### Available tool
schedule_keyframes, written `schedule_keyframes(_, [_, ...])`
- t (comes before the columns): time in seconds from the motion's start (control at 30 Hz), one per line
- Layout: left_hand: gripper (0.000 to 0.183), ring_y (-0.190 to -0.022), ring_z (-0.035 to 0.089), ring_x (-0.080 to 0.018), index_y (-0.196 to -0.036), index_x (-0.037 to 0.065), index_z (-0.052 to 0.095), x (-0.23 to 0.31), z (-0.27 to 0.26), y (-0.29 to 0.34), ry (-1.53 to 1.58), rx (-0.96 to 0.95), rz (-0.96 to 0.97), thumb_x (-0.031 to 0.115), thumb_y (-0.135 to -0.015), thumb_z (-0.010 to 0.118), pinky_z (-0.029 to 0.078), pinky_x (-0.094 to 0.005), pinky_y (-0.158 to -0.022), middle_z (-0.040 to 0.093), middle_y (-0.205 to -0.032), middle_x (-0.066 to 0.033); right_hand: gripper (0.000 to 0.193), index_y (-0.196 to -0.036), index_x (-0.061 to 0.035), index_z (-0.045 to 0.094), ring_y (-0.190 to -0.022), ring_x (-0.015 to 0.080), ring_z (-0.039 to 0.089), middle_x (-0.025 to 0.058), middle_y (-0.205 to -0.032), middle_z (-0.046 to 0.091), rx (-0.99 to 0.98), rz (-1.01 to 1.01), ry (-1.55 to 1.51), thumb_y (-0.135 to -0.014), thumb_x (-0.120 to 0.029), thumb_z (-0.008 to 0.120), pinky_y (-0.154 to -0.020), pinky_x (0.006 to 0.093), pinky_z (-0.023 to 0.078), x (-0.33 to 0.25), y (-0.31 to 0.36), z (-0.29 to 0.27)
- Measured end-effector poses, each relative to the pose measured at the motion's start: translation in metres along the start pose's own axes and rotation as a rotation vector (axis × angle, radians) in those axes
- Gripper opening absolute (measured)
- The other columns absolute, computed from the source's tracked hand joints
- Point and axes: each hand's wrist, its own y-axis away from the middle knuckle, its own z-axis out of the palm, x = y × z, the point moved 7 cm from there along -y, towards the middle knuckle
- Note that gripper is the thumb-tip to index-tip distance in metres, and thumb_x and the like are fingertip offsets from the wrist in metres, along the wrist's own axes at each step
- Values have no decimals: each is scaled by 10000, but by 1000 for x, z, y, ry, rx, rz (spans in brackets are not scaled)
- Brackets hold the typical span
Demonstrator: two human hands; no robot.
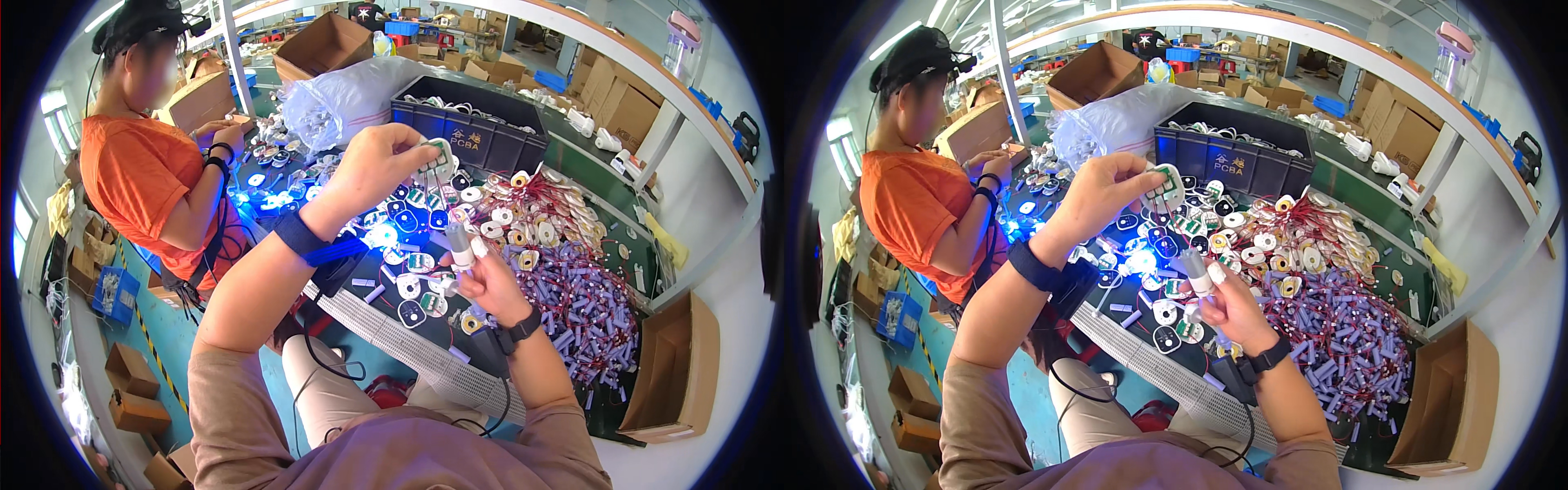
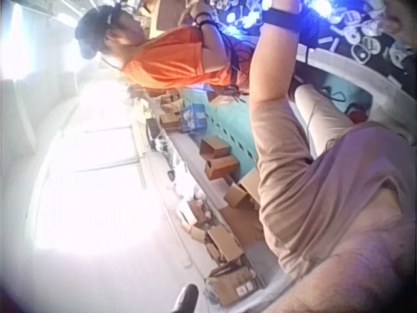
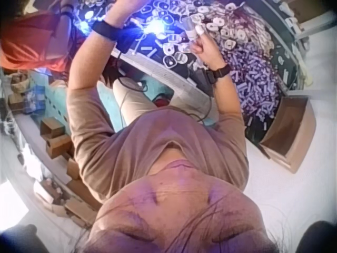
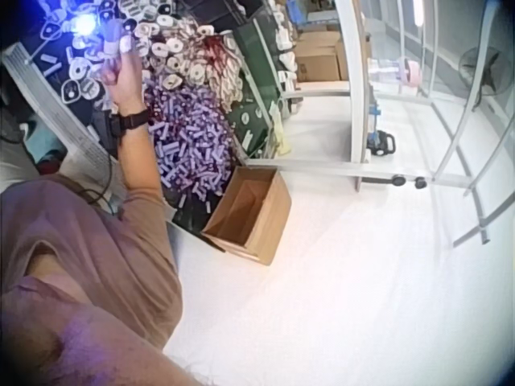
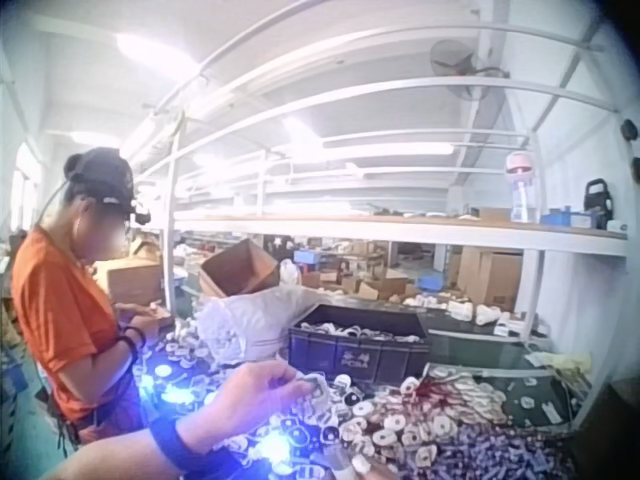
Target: Assemble electronic circuit boards with wires and connectors on a factory workbench.
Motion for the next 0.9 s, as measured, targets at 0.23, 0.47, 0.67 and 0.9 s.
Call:
schedule_keyframes(0.23, [237, -533, 517, -26, -910, 23, 642, -14, 44, 38, 429, -212, -225, 255, -858, 638, 397, -170, -440, 579, -666, 24, 355, -1263, -42, 460, -490, 14, 338, 97, -988, 615, 151, -30, 238, -924, -144, 490, -445, 144, 294, -11, 49, -26])
schedule_keyframes(0.47, [202, -595, 596, -83, -907, 6, 594, -97, 140, 121, 740, -214, -523, 202, -868, 623, 465, -196, -470, 605, -728, -34, 295, -1180, -34, 545, -553, 16, 430, -9, -861, 584, 321, 176, 601, -899, -121, 523, -478, 160, 325, 34, 103, -91])
schedule_keyframes(0.67, [169, -644, 639, -159, -973, 42, 512, -137, 185, 174, 946, -42, -760, 192, -908, 552, 484, -231, -486, 618, -808, -78, 398, -1180, -35, 542, -812, 103, 572, 32, -960, 612, 394, 71, 997, -791, -48, 624, -699, 252, 471, 55, 112, -99])
schedule_keyframes(0.9, [176, -649, 641, -138, -969, 60, 517, -153, 192, 193, 1012, 62, -884, 216, -905, 566, 434, -187, -463, 641, -844, -80, 230, -972, -36, 612, -909, 295, 571, 110, -943, 606, 534, -294, 1348, -742, -28, 604, -806, 369, 456, 4, 143, -96])
